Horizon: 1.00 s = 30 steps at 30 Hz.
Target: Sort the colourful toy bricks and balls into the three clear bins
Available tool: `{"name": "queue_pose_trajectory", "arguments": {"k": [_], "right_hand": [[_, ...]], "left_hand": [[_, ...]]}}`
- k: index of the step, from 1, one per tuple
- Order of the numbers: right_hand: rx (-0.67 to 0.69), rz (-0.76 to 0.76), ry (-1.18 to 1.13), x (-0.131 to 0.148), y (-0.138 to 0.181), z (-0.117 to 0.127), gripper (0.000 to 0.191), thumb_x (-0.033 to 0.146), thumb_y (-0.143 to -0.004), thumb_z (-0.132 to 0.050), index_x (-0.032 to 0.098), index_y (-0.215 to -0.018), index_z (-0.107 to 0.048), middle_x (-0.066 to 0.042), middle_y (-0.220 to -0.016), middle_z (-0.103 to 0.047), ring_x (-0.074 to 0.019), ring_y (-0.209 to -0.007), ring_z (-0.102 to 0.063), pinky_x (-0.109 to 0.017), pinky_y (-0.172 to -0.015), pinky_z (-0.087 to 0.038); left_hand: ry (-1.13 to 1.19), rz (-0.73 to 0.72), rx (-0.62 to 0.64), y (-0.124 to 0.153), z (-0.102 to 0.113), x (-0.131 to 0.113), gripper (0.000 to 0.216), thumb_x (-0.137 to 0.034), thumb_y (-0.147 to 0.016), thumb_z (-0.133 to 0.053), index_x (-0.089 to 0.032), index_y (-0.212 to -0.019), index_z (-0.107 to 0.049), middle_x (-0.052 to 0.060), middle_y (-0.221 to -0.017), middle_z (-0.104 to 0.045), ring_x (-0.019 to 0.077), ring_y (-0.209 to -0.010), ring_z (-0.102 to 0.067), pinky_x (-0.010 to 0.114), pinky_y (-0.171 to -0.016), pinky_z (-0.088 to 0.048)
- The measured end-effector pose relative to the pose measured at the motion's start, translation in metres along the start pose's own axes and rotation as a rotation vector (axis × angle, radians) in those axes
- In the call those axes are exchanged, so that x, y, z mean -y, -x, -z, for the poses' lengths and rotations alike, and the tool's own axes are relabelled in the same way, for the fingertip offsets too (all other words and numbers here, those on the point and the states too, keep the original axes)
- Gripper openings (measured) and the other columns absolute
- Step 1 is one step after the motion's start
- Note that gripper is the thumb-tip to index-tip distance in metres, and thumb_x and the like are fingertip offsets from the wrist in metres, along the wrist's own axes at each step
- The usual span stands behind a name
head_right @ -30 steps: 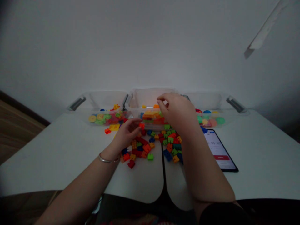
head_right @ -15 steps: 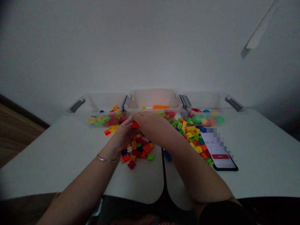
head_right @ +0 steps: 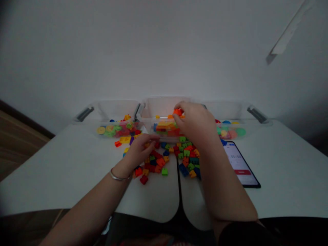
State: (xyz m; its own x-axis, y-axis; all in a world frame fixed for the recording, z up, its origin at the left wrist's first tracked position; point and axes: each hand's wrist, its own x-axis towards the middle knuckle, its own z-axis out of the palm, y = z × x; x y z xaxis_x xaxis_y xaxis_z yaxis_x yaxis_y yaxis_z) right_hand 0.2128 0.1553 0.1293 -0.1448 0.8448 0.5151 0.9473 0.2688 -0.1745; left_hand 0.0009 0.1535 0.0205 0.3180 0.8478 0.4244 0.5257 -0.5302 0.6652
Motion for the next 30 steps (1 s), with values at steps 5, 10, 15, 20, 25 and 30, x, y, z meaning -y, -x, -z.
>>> {"name": "queue_pose_trajectory", "arguments": {"k": [5, 10, 15, 20, 25, 30], "right_hand": [[-0.043, -0.144, 0.027, -0.021, -0.008, -0.008, 0.029, 0.033, -0.087, -0.051, 0.019, -0.107, -0.067, -0.012, -0.103, -0.071, -0.0269, -0.091, -0.063, -0.038, -0.078, -0.047], [0.082, -0.081, -0.101, -0.03, -0.011, -0.021, 0.032, 0.028, -0.086, -0.05, 0.021, -0.112, -0.067, -0.009, -0.104, -0.072, -0.0227, -0.087, -0.065, -0.035, -0.078, -0.049], [0.232, -0.043, -0.031, -0.028, -0.013, -0.025, 0.032, 0.031, -0.089, -0.044, 0.022, -0.102, -0.071, -0.006, -0.098, -0.073, -0.0203, -0.083, -0.065, -0.032, -0.075, -0.048], [0.309, -0.002, 0.18, -0.024, -0.013, -0.025, 0.042, 0.032, -0.093, -0.033, 0.017, -0.088, -0.073, -0.011, -0.091, -0.073, -0.0235, -0.082, -0.065, -0.036, -0.078, -0.046], [0.329, 0.092, 0.235, -0.022, -0.012, -0.029, 0.045, 0.028, -0.094, -0.028, 0.014, -0.091, -0.072, -0.015, -0.094, -0.073, -0.0272, -0.086, -0.065, -0.041, -0.08, -0.045], [0.351, 0.044, 0.143, -0.021, -0.013, -0.028, 0.046, 0.032, -0.094, -0.028, 0.015, -0.1, -0.071, -0.016, -0.104, -0.072, -0.0289, -0.093, -0.065, -0.041, -0.08, -0.046]], "left_hand": [[-0.285, -0.074, 0.022, -0.001, 0.002, 0.003, 0.025, -0.02, -0.087, -0.052, -0.018, -0.106, -0.068, 0.008, -0.098, -0.072, 0.0224, -0.092, -0.064, 0.041, -0.086, -0.049], [-0.395, -0.06, 0.078, -0.003, 0.002, 0.007, 0.023, -0.021, -0.088, -0.052, -0.018, -0.103, -0.069, 0.008, -0.099, -0.072, 0.0234, -0.093, -0.063, 0.041, -0.087, -0.048], [-0.446, -0.081, 0.16, -0.003, -0.001, 0.009, 0.021, -0.023, -0.088, -0.052, -0.021, -0.1, -0.069, 0.006, -0.101, -0.071, 0.023, -0.096, -0.062, 0.04, -0.088, -0.046], [-0.511, -0.086, 0.215, -0.002, -0.002, 0.011, 0.022, -0.024, -0.088, -0.052, -0.021, -0.101, -0.07, 0.007, -0.1, -0.07, 0.0247, -0.096, -0.06, 0.041, -0.087, -0.046], [-0.57, -0.085, 0.244, 0.0, -0.005, 0.01, 0.023, -0.027, -0.089, -0.051, -0.021, -0.101, -0.071, 0.007, -0.099, -0.068, 0.0257, -0.095, -0.058, 0.042, -0.086, -0.045], [-0.648, -0.118, 0.25, 0.001, -0.007, 0.009, 0.027, -0.028, -0.091, -0.05, -0.024, -0.111, -0.068, 0.008, -0.1, -0.066, 0.0252, -0.095, -0.057, 0.041, -0.084, -0.044]]}}
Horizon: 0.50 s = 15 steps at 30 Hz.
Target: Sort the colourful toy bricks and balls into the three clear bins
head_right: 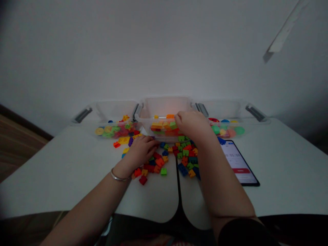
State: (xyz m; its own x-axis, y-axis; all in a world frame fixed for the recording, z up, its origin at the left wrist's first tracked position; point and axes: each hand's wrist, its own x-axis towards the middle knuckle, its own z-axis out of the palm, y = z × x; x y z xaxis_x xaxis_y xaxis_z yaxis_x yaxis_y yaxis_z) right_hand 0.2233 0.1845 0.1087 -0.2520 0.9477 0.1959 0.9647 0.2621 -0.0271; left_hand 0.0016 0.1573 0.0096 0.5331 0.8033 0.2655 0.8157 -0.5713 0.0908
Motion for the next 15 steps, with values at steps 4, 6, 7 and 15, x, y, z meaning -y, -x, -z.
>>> {"name": "queue_pose_trajectory", "arguments": {"k": [4, 6, 7, 15], "right_hand": [[-0.028, -0.06, -0.048, 0.004, 0.003, 0.007, 0.042, 0.035, -0.094, -0.032, 0.019, -0.104, -0.07, -0.012, -0.105, -0.073, -0.0264, -0.093, -0.065, -0.037, -0.08, -0.047], [-0.056, -0.086, -0.055, 0.007, 0.006, 0.011, 0.04, 0.035, -0.093, -0.034, 0.02, -0.104, -0.07, -0.01, -0.103, -0.073, -0.0243, -0.091, -0.066, -0.035, -0.078, -0.047], [-0.069, -0.092, -0.058, 0.008, 0.008, 0.013, 0.039, 0.035, -0.093, -0.035, 0.02, -0.104, -0.07, -0.009, -0.102, -0.074, -0.0234, -0.09, -0.066, -0.034, -0.077, -0.047], [-0.223, -0.068, -0.136, 0.017, 0.022, 0.028, 0.034, 0.034, -0.092, -0.041, 0.022, -0.101, -0.071, -0.007, -0.1, -0.074, -0.0228, -0.088, -0.066, -0.033, -0.075, -0.046]], "left_hand": [[-0.057, -0.009, 0.027, 0.0, 0.002, -0.002, 0.028, -0.027, -0.092, -0.049, -0.025, -0.114, -0.066, 0.009, -0.102, -0.064, 0.0252, -0.095, -0.057, 0.042, -0.084, -0.044], [-0.073, -0.007, 0.038, 0.0, 0.003, -0.002, 0.026, -0.027, -0.093, -0.048, -0.023, -0.109, -0.067, 0.009, -0.101, -0.064, 0.0251, -0.094, -0.057, 0.042, -0.084, -0.044], [-0.077, -0.005, 0.041, 0.0, 0.003, -0.002, 0.025, -0.028, -0.093, -0.047, -0.022, -0.107, -0.067, 0.009, -0.101, -0.064, 0.025, -0.093, -0.057, 0.042, -0.084, -0.045], [0.056, 0.027, 0.048, -0.002, 0.004, -0.002, 0.019, -0.021, -0.091, -0.048, -0.018, -0.096, -0.067, 0.008, -0.098, -0.064, 0.0213, -0.087, -0.06, 0.036, -0.079, -0.048]]}}
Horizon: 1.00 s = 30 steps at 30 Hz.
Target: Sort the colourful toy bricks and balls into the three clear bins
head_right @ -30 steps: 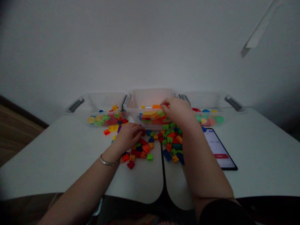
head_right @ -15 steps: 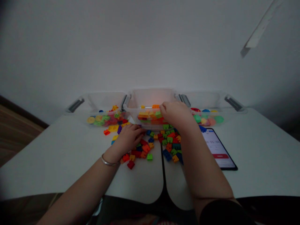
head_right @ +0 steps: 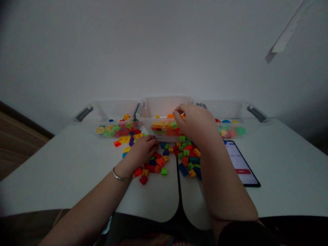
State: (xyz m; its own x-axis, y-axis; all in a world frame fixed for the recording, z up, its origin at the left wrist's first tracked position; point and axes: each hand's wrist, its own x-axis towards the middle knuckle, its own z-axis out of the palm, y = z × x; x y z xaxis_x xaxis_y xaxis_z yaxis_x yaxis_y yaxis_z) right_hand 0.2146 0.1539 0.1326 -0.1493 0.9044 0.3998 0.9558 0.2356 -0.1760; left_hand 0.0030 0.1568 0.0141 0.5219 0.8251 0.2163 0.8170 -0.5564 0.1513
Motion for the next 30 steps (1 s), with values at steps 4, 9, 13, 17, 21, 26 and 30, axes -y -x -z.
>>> {"name": "queue_pose_trajectory", "arguments": {"k": [4, 9, 13, 17, 21, 26, 30], "right_hand": [[-0.059, 0.057, -0.046, 0.005, 0.007, 0.005, 0.03, 0.033, -0.091, -0.043, 0.022, -0.098, -0.071, -0.006, -0.098, -0.074, -0.0228, -0.089, -0.066, -0.032, -0.076, -0.045], [-0.036, 0.133, -0.097, 0.009, 0.011, 0.006, 0.028, 0.033, -0.091, -0.045, 0.022, -0.097, -0.07, -0.005, -0.097, -0.074, -0.0216, -0.087, -0.066, -0.031, -0.074, -0.045], [0.045, 0.192, -0.149, 0.012, 0.009, -0.001, 0.027, 0.031, -0.091, -0.047, 0.021, -0.098, -0.071, -0.005, -0.095, -0.075, -0.0204, -0.086, -0.067, -0.03, -0.073, -0.045], [0.122, 0.264, -0.157, 0.017, 0.006, -0.012, 0.026, 0.032, -0.091, -0.05, 0.022, -0.105, -0.07, -0.005, -0.102, -0.074, -0.021, -0.09, -0.067, -0.031, -0.076, -0.046], [0.17, 0.337, -0.195, 0.025, 0.006, -0.02, 0.026, 0.029, -0.091, -0.052, 0.021, -0.11, -0.068, -0.007, -0.111, -0.07, -0.0215, -0.099, -0.064, -0.031, -0.083, -0.047], [0.231, 0.352, -0.224, 0.03, 0.004, -0.025, 0.022, 0.023, -0.09, -0.052, 0.017, -0.104, -0.069, -0.009, -0.105, -0.071, -0.0214, -0.097, -0.064, -0.031, -0.083, -0.047], [0.278, 0.344, -0.258, 0.031, 0.001, -0.031, 0.022, 0.026, -0.091, -0.052, 0.018, -0.1, -0.07, -0.008, -0.098, -0.072, -0.02, -0.089, -0.065, -0.031, -0.078, -0.046]], "left_hand": [[0.116, 0.017, -0.042, 0.0, -0.005, 0.005, 0.016, -0.017, -0.088, -0.051, -0.017, -0.092, -0.067, 0.008, -0.096, -0.063, 0.0199, -0.085, -0.06, 0.033, -0.078, -0.049], [0.361, 0.03, -0.184, -0.002, -0.007, 0.008, 0.012, -0.009, -0.08, -0.057, -0.017, -0.084, -0.064, 0.006, -0.096, -0.063, 0.0192, -0.089, -0.06, 0.034, -0.083, -0.049], [0.75, 0.161, -0.34, -0.005, -0.003, 0.004, 0.007, -0.017, -0.079, -0.062, -0.018, -0.086, -0.061, 0.003, -0.089, -0.065, 0.0166, -0.084, -0.061, 0.032, -0.079, -0.05], [1.356, 0.257, -0.392, -0.009, -0.001, 0.001, 0.027, -0.027, -0.074, -0.072, -0.019, -0.094, -0.056, 0.001, -0.09, -0.067, 0.0135, -0.083, -0.064, 0.027, -0.077, -0.051], [1.661, 0.282, -0.385, -0.01, 0.001, -0.001, 0.038, -0.025, -0.067, -0.079, -0.02, -0.098, -0.058, 0.0, -0.09, -0.068, 0.0101, -0.081, -0.064, 0.023, -0.076, -0.05], [1.824, 0.315, -0.303, -0.009, 0.002, -0.003, 0.04, -0.022, -0.062, -0.083, -0.019, -0.095, -0.061, -0.001, -0.09, -0.068, 0.0094, -0.077, -0.065, 0.019, -0.067, -0.05], [1.85, 0.311, -0.274, -0.01, 0.002, -0.003, 0.036, -0.021, -0.061, -0.084, -0.017, -0.09, -0.062, -0.001, -0.086, -0.068, 0.0082, -0.075, -0.064, 0.018, -0.069, -0.051]]}}
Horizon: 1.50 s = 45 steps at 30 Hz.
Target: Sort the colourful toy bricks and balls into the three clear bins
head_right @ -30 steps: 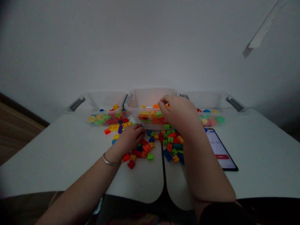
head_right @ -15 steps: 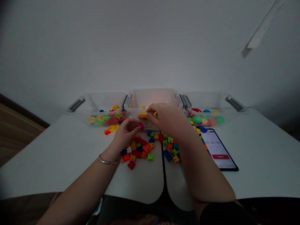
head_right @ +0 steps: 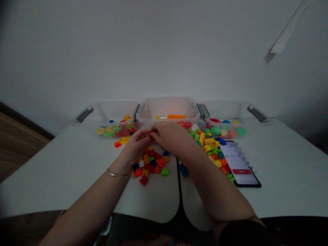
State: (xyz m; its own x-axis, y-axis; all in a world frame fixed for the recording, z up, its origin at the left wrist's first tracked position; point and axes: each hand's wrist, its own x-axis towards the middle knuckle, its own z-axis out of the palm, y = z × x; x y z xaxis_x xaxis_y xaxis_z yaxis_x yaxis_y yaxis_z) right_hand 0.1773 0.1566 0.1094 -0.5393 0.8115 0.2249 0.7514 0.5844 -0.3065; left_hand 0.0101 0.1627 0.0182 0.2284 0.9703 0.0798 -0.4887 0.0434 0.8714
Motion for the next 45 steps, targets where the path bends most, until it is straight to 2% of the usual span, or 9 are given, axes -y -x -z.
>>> {"name": "queue_pose_trajectory", "arguments": {"k": [11, 16, 19, 23, 26, 29, 33, 38, 45], "right_hand": [[-0.082, -0.025, -0.213, 0.0, 0.003, 0.0, 0.017, 0.027, -0.081, -0.062, 0.02, -0.096, -0.066, -0.003, -0.084, -0.071, -0.0148, -0.075, -0.064, -0.025, -0.066, -0.046], [-0.361, -0.131, -0.099, -0.015, 0.01, 0.02, 0.02, 0.031, -0.083, -0.058, 0.019, -0.097, -0.067, -0.006, -0.09, -0.073, -0.0176, -0.075, -0.066, -0.03, -0.068, -0.05], [-0.424, -0.239, 0.012, -0.032, 0.013, 0.029, 0.024, 0.03, -0.084, -0.056, 0.021, -0.101, -0.068, -0.007, -0.097, -0.073, -0.0201, -0.079, -0.067, -0.034, -0.073, -0.051], [-0.395, -0.297, 0.067, -0.049, 0.011, 0.03, 0.027, 0.029, -0.085, -0.053, 0.021, -0.105, -0.07, -0.008, -0.102, -0.073, -0.0216, -0.083, -0.067, -0.035, -0.077, -0.051], [-0.356, -0.296, 0.086, -0.055, 0.009, 0.025, 0.029, 0.027, -0.085, -0.051, 0.02, -0.106, -0.07, -0.008, -0.105, -0.073, -0.021, -0.085, -0.066, -0.034, -0.077, -0.05], [-0.283, -0.298, 0.113, -0.058, 0.007, 0.021, 0.03, 0.027, -0.086, -0.05, 0.02, -0.107, -0.07, -0.007, -0.104, -0.073, -0.0193, -0.084, -0.066, -0.033, -0.077, -0.05], [-0.156, -0.339, 0.19, -0.058, 0.005, 0.019, 0.032, 0.033, -0.09, -0.044, 0.02, -0.103, -0.071, -0.006, -0.097, -0.074, -0.0196, -0.082, -0.066, -0.033, -0.078, -0.049], [-0.016, -0.238, 0.432, -0.055, 0.002, 0.017, 0.041, 0.03, -0.094, -0.033, 0.018, -0.09, -0.072, -0.011, -0.092, -0.074, -0.0245, -0.084, -0.066, -0.038, -0.078, -0.045], [-0.063, -0.157, 0.443, -0.056, 0.005, 0.009, 0.037, 0.026, -0.093, -0.033, 0.019, -0.094, -0.069, -0.01, -0.092, -0.073, -0.0237, -0.084, -0.066, -0.036, -0.075, -0.044]], "left_hand": [[-0.014, -0.019, 0.022, 0.002, -0.002, -0.001, 0.039, -0.025, -0.062, -0.083, -0.019, -0.09, -0.055, -0.002, -0.091, -0.065, 0.0097, -0.077, -0.065, 0.022, -0.071, -0.053], [-0.192, 0.002, -0.01, 0.005, 0.001, 0.0, 0.032, -0.03, -0.068, -0.077, -0.019, -0.09, -0.056, -0.002, -0.087, -0.062, 0.0074, -0.07, -0.06, 0.02, -0.065, -0.05], [-0.239, 0.026, 0.007, 0.006, 0.004, 0.0, 0.032, -0.033, -0.07, -0.075, -0.019, -0.093, -0.058, 0.0, -0.092, -0.062, 0.0083, -0.072, -0.06, 0.021, -0.066, -0.05], [-0.345, -0.002, 0.023, 0.005, 0.007, 0.001, 0.027, -0.033, -0.073, -0.072, -0.018, -0.092, -0.059, 0.0, -0.088, -0.062, 0.0092, -0.072, -0.059, 0.022, -0.065, -0.048], [-0.56, -0.078, 0.05, 0.005, 0.007, 0.002, 0.02, -0.03, -0.077, -0.067, -0.018, -0.091, -0.06, 0.001, -0.083, -0.062, 0.011, -0.072, -0.058, 0.024, -0.066, -0.048], [-0.884, -0.264, 0.138, 0.007, 0.006, 0.001, 0.011, -0.025, -0.083, -0.059, -0.018, -0.09, -0.062, 0.003, -0.085, -0.064, 0.0141, -0.077, -0.059, 0.028, -0.072, -0.049], [-1.34, -0.489, 0.311, 0.008, 0.006, -0.002, 0.014, -0.017, -0.085, -0.054, -0.019, -0.091, -0.066, 0.007, -0.091, -0.065, 0.0196, -0.089, -0.06, 0.036, -0.082, -0.048], [-1.575, -0.482, 0.368, 0.008, 0.009, -0.002, 0.017, -0.019, -0.087, -0.054, -0.018, -0.098, -0.067, 0.008, -0.095, -0.067, 0.0225, -0.091, -0.06, 0.038, -0.083, -0.047], [-1.671, -0.428, 0.485, 0.01, 0.011, -0.006, 0.022, -0.021, -0.084, -0.057, -0.022, -0.103, -0.068, 0.006, -0.103, -0.067, 0.0245, -0.1, -0.057, 0.042, -0.09, -0.042]]}}
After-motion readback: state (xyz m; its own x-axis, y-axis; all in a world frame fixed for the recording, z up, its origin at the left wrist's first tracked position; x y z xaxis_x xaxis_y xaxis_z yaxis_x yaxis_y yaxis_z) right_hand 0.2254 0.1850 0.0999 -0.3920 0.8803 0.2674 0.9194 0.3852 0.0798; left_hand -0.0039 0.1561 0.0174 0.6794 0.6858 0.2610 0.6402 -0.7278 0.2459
